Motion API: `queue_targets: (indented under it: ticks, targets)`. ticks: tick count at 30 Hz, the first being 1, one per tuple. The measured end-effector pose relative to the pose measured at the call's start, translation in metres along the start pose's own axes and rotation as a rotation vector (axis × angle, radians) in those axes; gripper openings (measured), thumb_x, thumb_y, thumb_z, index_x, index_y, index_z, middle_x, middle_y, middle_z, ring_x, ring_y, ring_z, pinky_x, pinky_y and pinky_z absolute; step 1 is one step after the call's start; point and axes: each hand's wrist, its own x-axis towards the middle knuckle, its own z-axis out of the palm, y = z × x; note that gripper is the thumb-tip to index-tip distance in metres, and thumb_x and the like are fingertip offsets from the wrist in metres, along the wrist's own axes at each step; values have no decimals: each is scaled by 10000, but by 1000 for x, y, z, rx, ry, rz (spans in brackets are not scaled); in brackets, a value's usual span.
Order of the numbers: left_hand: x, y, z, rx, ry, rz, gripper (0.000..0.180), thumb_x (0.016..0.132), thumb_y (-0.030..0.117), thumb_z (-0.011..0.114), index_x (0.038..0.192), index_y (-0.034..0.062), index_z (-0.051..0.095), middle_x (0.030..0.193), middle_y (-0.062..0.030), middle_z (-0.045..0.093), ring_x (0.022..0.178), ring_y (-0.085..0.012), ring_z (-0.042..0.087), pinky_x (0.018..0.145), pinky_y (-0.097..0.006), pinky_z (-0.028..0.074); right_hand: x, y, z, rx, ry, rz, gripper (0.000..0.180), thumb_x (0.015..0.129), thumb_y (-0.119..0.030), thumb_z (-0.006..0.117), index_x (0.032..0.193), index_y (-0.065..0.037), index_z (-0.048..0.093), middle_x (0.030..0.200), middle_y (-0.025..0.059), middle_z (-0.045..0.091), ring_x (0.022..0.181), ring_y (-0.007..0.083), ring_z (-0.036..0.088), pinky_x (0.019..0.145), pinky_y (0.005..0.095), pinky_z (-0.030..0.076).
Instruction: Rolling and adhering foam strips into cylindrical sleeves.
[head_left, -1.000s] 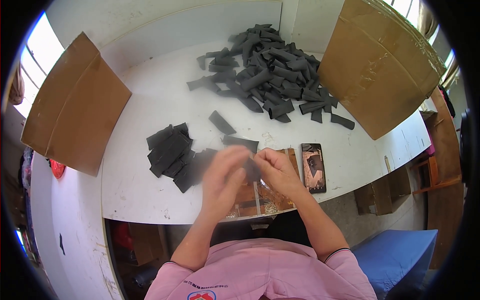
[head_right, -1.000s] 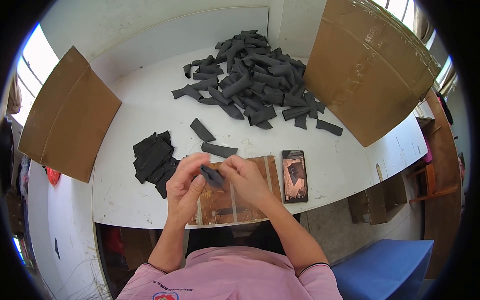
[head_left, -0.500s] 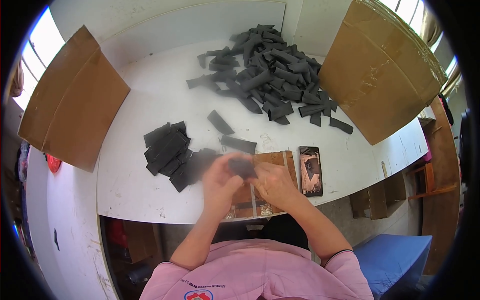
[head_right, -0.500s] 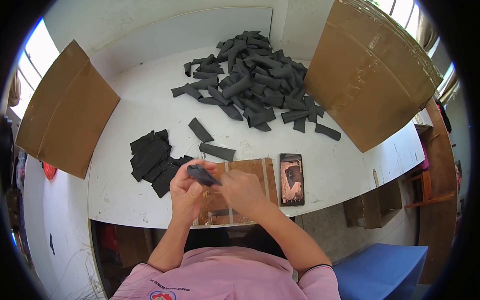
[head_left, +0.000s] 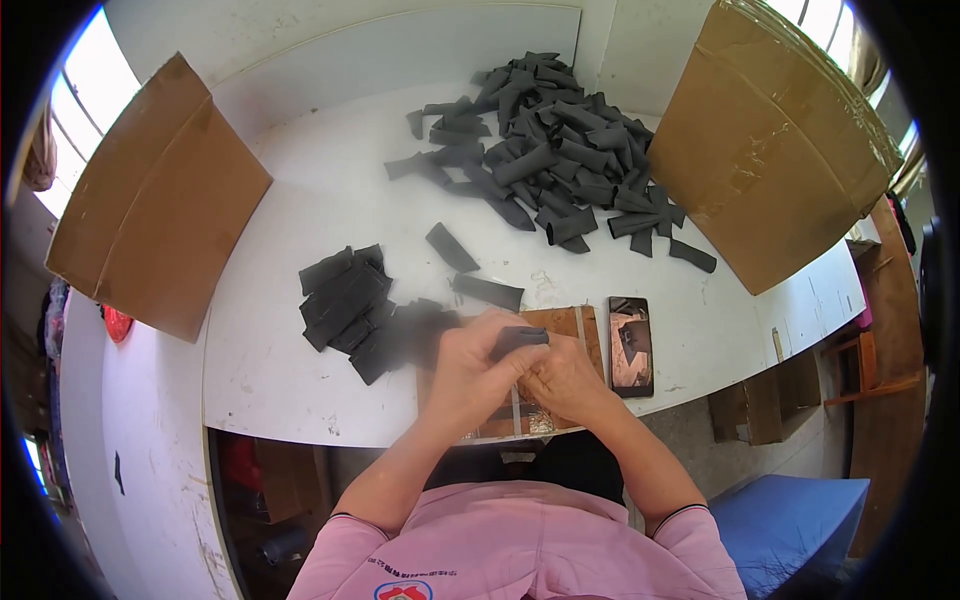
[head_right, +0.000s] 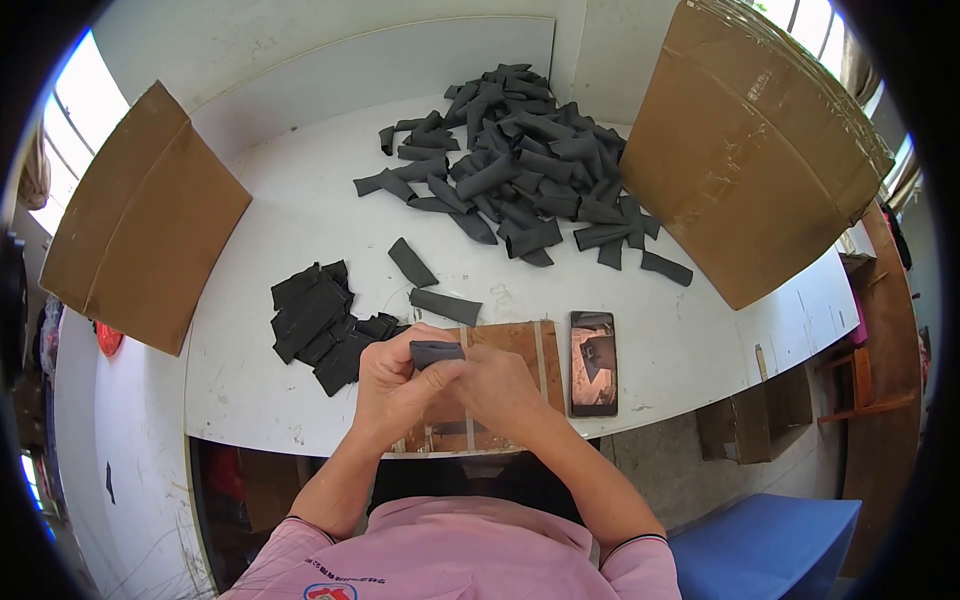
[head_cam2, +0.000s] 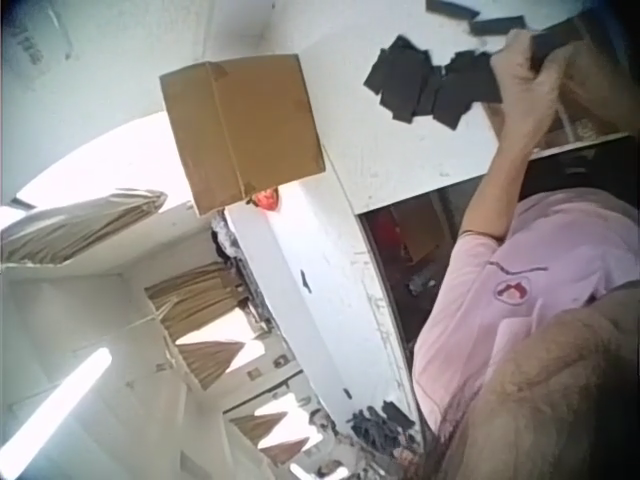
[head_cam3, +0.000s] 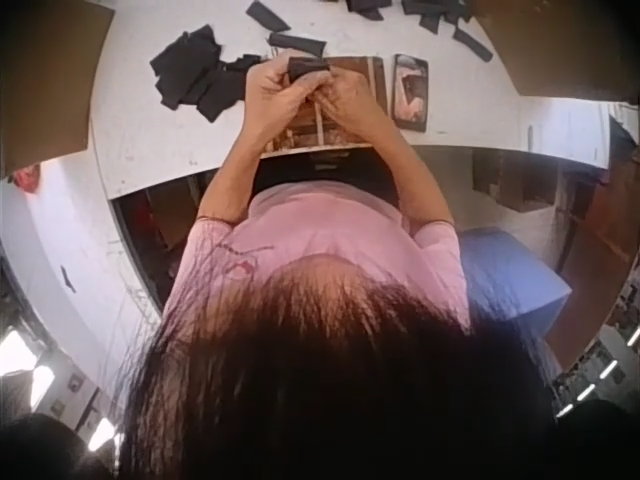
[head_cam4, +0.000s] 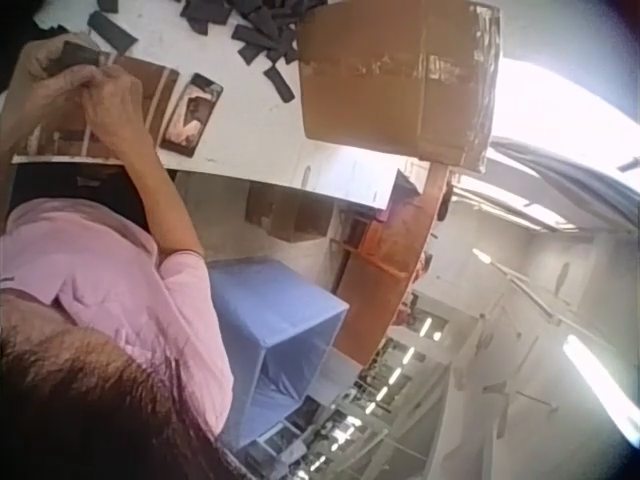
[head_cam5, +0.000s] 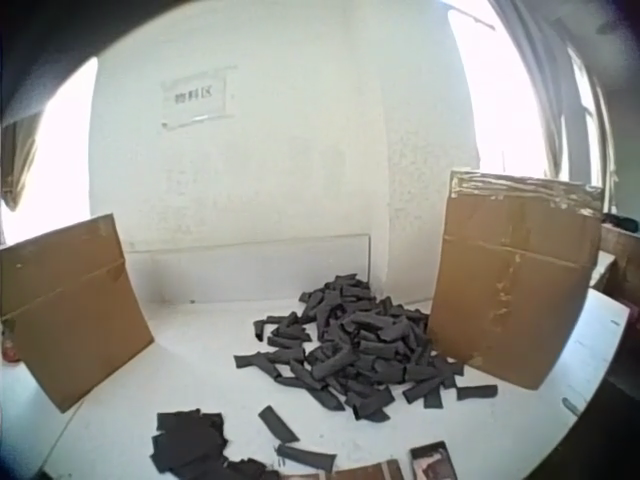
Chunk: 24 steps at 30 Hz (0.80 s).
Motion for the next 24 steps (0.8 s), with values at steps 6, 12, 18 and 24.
queue_targets:
  ticks: [6,12,18,24]
  targets:
    - [1,-6,-3,17,-86,16,81,747,27,616,809,-17,587,785,-27,565,663,-58,503,573,-192,404,-7,13,21,139,94,-84,116,717,-138,548,772,-37,554,668,118,543,624,307,546,538,390,436]
    - [-8,-3,0,-330,98,-10,167,779,63,574,930,-8,562,815,-89,590,753,-130,559,674,-244,453,2,-6,3,-5,37,-22,132,768,-140,539,787,-9,546,700,137,533,635,323,536,553,376,441]
    - [-8,0,1,-719,130,79,187,789,108,583,929,-15,561,810,-125,607,776,-185,578,728,-309,462,7,-12,-11,-57,115,-65,212,720,-222,597,821,-45,539,644,82,545,620,262,544,527,371,427]
    - [-4,-9,-7,-478,32,14,156,789,53,551,930,-9,570,874,-100,598,786,-145,571,685,-250,473,1,2,15,-10,137,2,182,727,-217,591,806,-57,557,634,79,533,621,260,535,518,368,423]
